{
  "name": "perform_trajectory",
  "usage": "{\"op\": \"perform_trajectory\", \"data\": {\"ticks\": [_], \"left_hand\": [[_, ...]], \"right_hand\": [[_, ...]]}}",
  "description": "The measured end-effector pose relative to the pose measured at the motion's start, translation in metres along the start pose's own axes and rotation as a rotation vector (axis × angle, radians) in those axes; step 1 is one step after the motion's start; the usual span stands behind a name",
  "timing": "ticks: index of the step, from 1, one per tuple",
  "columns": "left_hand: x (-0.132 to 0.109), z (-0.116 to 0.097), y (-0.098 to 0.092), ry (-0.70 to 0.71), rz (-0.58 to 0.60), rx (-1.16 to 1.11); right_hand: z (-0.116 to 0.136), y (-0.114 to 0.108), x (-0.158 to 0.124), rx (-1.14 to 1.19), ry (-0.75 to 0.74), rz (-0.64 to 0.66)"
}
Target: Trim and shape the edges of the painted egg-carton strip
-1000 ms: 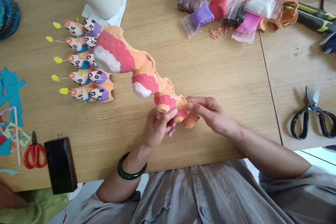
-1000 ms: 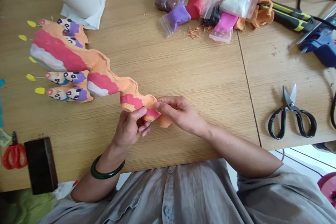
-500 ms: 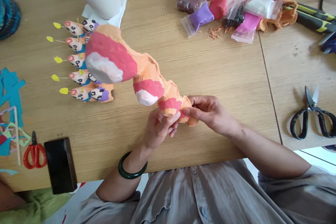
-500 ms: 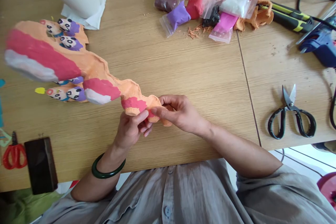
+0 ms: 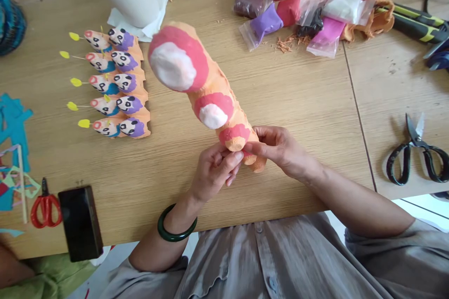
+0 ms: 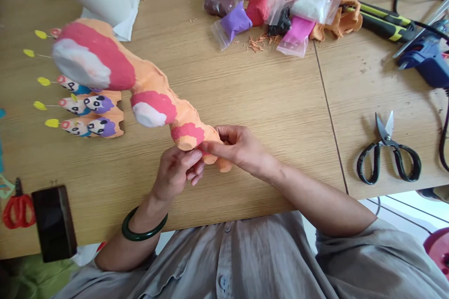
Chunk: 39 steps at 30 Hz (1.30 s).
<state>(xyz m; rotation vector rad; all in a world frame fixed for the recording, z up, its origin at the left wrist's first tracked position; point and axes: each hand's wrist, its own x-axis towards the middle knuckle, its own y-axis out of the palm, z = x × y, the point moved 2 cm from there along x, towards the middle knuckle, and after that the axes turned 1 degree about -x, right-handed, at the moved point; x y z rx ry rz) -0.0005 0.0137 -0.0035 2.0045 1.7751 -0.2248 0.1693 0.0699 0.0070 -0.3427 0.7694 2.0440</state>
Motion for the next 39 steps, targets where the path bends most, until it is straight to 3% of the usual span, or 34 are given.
{"op": "perform_trajectory", "data": {"ticks": [4,10,18,26,39], "left_hand": [[-0.0020,-0.0040,0.0029,-0.007,0.003,0.013],[-0.0025,-0.0056,0.0048,-0.013,0.015,0.027],[0.0030,-0.0027,-0.0022,-0.075,-0.035,-0.121],[0.0066,-0.0060,0.0005,-0.207,-0.114,-0.130],[0.0062,-0.0048,0.0027,-0.198,-0.098,-0.144]], "right_hand": [[0.0035,0.0010,-0.0018,-0.070,0.017,0.024],[0.0022,0.0021,-0.0024,-0.089,0.052,-0.070],[0.0042,-0.0031,-0.0008,-0.001,-0.007,0.045],[0.0026,0.0000,0.0015,0.020,-0.058,0.152],[-0.0023,0.0020,0.0036,0.117,0.005,0.092]]}}
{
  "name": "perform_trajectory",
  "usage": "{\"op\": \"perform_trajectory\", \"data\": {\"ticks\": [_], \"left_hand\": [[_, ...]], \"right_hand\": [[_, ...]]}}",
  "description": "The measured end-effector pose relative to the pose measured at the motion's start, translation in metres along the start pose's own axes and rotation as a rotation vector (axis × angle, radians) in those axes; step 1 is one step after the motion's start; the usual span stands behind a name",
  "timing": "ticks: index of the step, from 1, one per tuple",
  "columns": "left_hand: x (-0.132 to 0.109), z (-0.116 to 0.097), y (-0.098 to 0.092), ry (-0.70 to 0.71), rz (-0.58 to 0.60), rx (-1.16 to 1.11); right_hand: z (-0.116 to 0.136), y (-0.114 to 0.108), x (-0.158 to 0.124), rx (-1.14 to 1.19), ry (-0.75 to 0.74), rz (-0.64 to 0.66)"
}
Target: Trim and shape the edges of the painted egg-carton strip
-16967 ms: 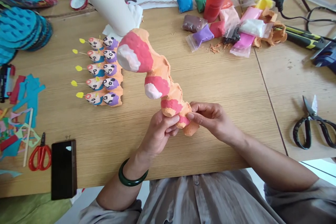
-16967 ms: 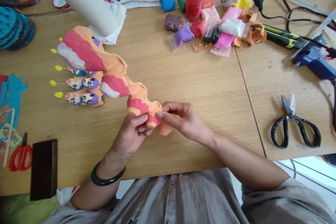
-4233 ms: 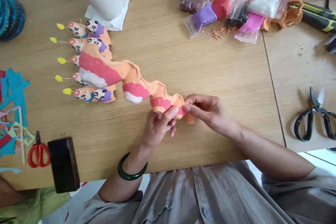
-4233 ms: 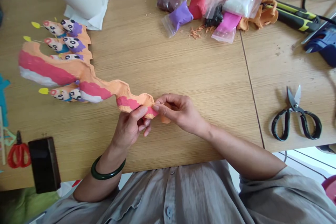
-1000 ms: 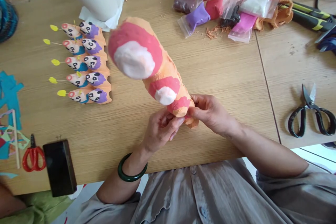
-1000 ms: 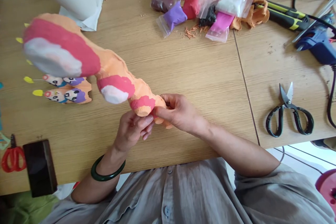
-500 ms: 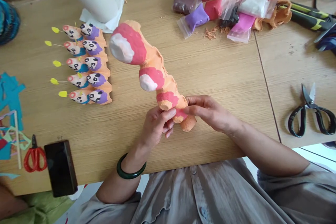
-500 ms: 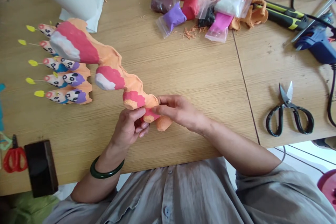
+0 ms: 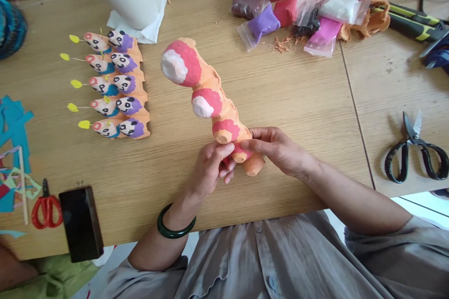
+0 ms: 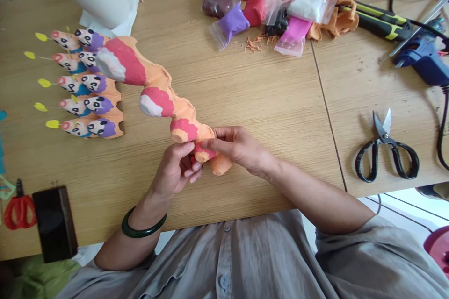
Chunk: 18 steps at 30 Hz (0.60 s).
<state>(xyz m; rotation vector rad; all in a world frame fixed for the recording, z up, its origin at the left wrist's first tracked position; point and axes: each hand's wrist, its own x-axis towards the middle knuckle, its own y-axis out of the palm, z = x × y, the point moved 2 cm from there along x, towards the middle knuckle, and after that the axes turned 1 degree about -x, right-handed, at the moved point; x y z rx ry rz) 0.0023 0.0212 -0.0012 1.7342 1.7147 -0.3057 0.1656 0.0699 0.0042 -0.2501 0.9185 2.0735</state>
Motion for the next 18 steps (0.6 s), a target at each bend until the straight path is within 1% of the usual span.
{"op": "perform_trajectory", "data": {"ticks": [3,5,9,11,15,18], "left_hand": [[0.0003,0.0001,0.0000,-0.005,-0.008,0.053],[0.0003,-0.0015,0.0003,-0.009,-0.031,0.055],[-0.0007,-0.0060,0.0014,-0.036,-0.069,0.009],[-0.0013,-0.0071,0.0015,-0.041,-0.064,-0.007],[-0.0004,-0.0060,-0.0002,-0.040,-0.056,-0.040],[0.0015,-0.0054,-0.0018,-0.048,-0.020,-0.039]], "right_hand": [[-0.0002,0.0033,-0.0015,-0.024,0.000,0.049],[-0.0020,0.0032,-0.0011,-0.027,-0.015,0.057],[-0.0059,-0.0024,0.0015,-0.044,-0.042,-0.020],[-0.0059,-0.0041,0.0020,-0.056,-0.043,-0.018],[-0.0023,-0.0034,0.0009,-0.048,-0.027,0.041],[-0.0002,-0.0033,0.0007,-0.073,-0.040,0.033]]}}
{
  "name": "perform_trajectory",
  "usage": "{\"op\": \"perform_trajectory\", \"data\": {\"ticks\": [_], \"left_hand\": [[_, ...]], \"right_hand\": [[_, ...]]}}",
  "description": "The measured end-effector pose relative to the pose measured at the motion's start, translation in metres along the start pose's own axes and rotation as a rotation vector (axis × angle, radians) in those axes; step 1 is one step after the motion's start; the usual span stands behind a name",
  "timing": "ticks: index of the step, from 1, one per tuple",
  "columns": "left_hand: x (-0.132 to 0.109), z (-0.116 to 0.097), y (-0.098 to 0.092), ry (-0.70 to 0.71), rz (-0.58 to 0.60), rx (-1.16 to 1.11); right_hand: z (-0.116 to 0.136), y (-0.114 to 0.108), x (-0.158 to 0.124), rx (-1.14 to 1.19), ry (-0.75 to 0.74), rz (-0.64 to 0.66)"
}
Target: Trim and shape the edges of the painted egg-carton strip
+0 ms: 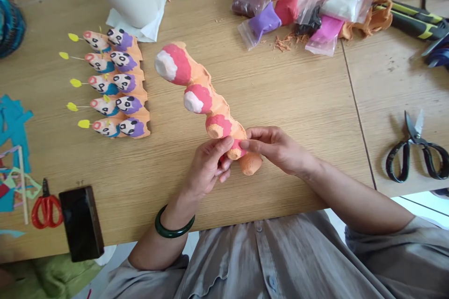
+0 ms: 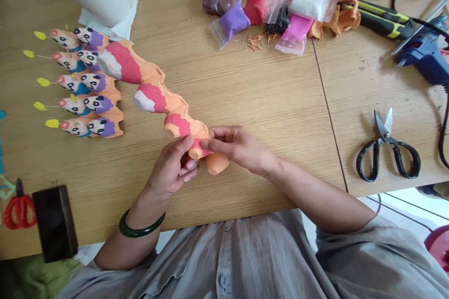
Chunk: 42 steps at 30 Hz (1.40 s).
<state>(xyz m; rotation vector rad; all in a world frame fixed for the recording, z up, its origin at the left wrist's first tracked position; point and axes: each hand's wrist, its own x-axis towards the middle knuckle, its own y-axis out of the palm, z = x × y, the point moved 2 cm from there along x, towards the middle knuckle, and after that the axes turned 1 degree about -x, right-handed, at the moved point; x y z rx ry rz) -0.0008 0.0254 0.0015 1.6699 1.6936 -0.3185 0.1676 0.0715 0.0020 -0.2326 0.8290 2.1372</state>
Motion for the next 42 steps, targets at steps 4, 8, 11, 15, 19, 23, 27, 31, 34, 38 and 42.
{"op": "perform_trajectory", "data": {"ticks": [4,8,11,15,19,23,27,31,34,38,42], "left_hand": [[0.001,-0.002,-0.002,-0.004,0.039,-0.012],[0.000,-0.004,-0.003,-0.020,0.039,0.011],[-0.001,-0.005,-0.004,-0.033,0.015,0.032],[-0.001,-0.007,-0.002,-0.058,0.019,-0.029],[0.000,-0.007,-0.003,-0.057,0.032,-0.069],[0.001,-0.009,-0.006,-0.038,0.033,-0.109],[0.003,-0.015,-0.006,-0.084,0.060,-0.174],[0.003,-0.018,-0.006,-0.155,0.050,-0.239],[0.004,-0.018,-0.007,-0.167,0.030,-0.276],[0.004,-0.017,-0.008,-0.165,0.035,-0.316],[0.005,-0.016,-0.009,-0.165,0.058,-0.337]], "right_hand": [[0.000,-0.001,0.001,0.028,-0.008,-0.005],[-0.001,-0.001,0.000,0.005,-0.001,-0.028],[0.000,0.000,0.000,-0.005,-0.005,-0.013],[0.001,0.000,0.000,-0.031,-0.053,-0.134],[0.004,-0.002,0.000,-0.104,-0.109,-0.209],[0.003,-0.004,0.004,-0.043,-0.082,-0.192],[-0.002,-0.007,0.008,-0.007,-0.045,-0.235],[-0.003,-0.008,0.009,-0.019,-0.036,-0.249],[-0.002,-0.007,0.008,0.009,-0.032,-0.245],[0.000,-0.004,0.006,0.074,-0.043,-0.204],[-0.001,-0.004,0.007,0.115,-0.031,-0.175]]}}
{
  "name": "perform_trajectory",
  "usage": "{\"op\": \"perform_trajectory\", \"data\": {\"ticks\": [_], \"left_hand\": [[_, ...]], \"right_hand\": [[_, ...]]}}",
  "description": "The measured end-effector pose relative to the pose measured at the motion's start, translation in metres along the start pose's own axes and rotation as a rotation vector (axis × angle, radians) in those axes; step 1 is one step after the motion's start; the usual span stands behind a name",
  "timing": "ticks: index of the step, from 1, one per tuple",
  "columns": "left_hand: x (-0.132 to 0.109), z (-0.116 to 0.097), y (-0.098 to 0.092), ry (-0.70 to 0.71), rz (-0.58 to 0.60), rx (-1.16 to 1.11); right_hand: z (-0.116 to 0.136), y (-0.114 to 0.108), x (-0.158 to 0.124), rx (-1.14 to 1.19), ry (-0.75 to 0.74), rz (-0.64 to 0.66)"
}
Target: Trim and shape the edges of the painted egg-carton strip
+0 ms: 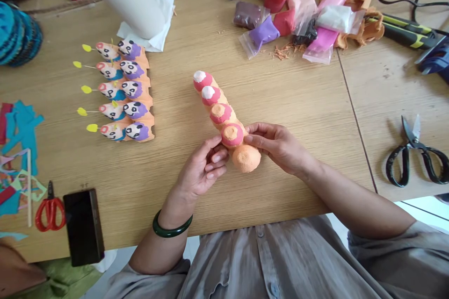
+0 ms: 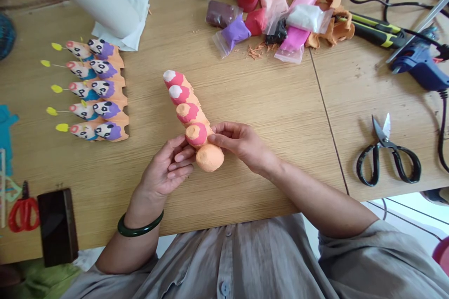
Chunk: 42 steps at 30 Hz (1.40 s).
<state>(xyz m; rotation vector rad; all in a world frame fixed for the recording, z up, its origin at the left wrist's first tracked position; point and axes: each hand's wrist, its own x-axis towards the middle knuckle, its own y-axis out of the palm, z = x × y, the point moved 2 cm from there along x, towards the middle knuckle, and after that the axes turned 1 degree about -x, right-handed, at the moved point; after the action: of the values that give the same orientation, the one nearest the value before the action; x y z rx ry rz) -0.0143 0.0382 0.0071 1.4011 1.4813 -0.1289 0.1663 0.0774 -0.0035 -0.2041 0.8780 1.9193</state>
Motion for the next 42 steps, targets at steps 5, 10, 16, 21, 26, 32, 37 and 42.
{"op": "perform_trajectory", "data": {"ticks": [5,10,16,21,26,32,37,42], "left_hand": [[0.001,0.002,-0.001,0.051,-0.002,0.030],[0.000,0.003,-0.001,0.062,-0.007,0.039],[0.002,0.004,0.001,0.080,0.037,0.013],[-0.001,0.007,-0.001,0.237,0.054,0.088],[-0.005,0.009,0.001,0.338,0.114,0.196],[-0.002,0.013,-0.001,0.340,0.143,0.229],[-0.002,0.014,-0.004,0.334,0.068,0.260],[-0.005,0.015,-0.003,0.402,0.050,0.325]], "right_hand": [[0.000,0.000,0.001,0.031,-0.015,0.044],[-0.004,-0.004,0.003,0.109,0.033,0.043],[-0.006,-0.008,0.006,0.105,0.034,0.064],[0.001,-0.006,0.002,0.045,-0.016,0.113],[0.001,-0.005,0.001,0.070,0.018,0.180],[0.003,-0.009,0.001,0.036,-0.006,0.268],[0.002,-0.008,-0.002,-0.059,-0.030,0.315],[0.002,-0.002,-0.003,-0.022,-0.017,0.352]]}}
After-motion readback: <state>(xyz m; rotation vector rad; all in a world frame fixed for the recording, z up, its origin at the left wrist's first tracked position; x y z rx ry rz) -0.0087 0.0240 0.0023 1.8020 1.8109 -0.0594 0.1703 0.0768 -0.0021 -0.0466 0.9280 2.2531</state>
